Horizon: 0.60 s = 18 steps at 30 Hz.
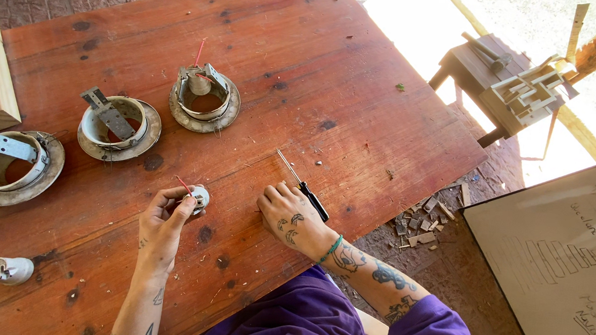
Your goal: The person strips red wires and inserts them into a small white ceramic electrical component, securing them with a screwdriver. They then insert a wire into a larger ceramic socket and tighten it.
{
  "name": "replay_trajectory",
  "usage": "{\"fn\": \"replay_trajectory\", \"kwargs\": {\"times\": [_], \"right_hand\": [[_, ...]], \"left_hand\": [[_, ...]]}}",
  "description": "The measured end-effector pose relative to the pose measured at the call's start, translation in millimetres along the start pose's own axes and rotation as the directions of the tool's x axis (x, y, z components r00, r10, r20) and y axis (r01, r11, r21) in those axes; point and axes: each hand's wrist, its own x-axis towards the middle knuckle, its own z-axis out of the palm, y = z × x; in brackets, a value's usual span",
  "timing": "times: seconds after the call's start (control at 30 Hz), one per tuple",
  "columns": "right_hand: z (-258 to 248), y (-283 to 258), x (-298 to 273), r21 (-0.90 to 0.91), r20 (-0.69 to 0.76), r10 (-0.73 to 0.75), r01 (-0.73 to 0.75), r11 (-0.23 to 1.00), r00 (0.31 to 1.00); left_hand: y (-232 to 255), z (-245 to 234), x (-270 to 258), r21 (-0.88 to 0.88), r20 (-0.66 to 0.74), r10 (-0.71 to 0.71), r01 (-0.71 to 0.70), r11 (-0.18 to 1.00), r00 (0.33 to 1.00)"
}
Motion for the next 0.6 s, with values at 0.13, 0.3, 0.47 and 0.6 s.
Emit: {"fn": "replay_trajectory", "kwargs": {"times": [0.13,0.3,0.47,0.6], "right_hand": [[-7,2,4,0.124,0.045,-0.057,0.051,0.991,0.997],[-16,4,5,0.208,0.052,-0.045,0.033,0.977,0.998],[-40,-4,10,0.285,0.009,-0.031,0.027,0.958,0.999],[-44,-3,12,0.303,-0.067,-0.005,0.025,0.953,0.998]], "left_hand": [[5,1,-1,-0.001,-0.006,0.0,0.0,1.0,1.0],[6,4,-2,-0.002,-0.008,-0.01,0.01,1.0,1.0],[7,3,-2,-0.004,-0.007,-0.014,0.014,1.0,1.0],[7,3,-2,-0.009,0.006,-0.018,0.018,1.0,1.0]]}}
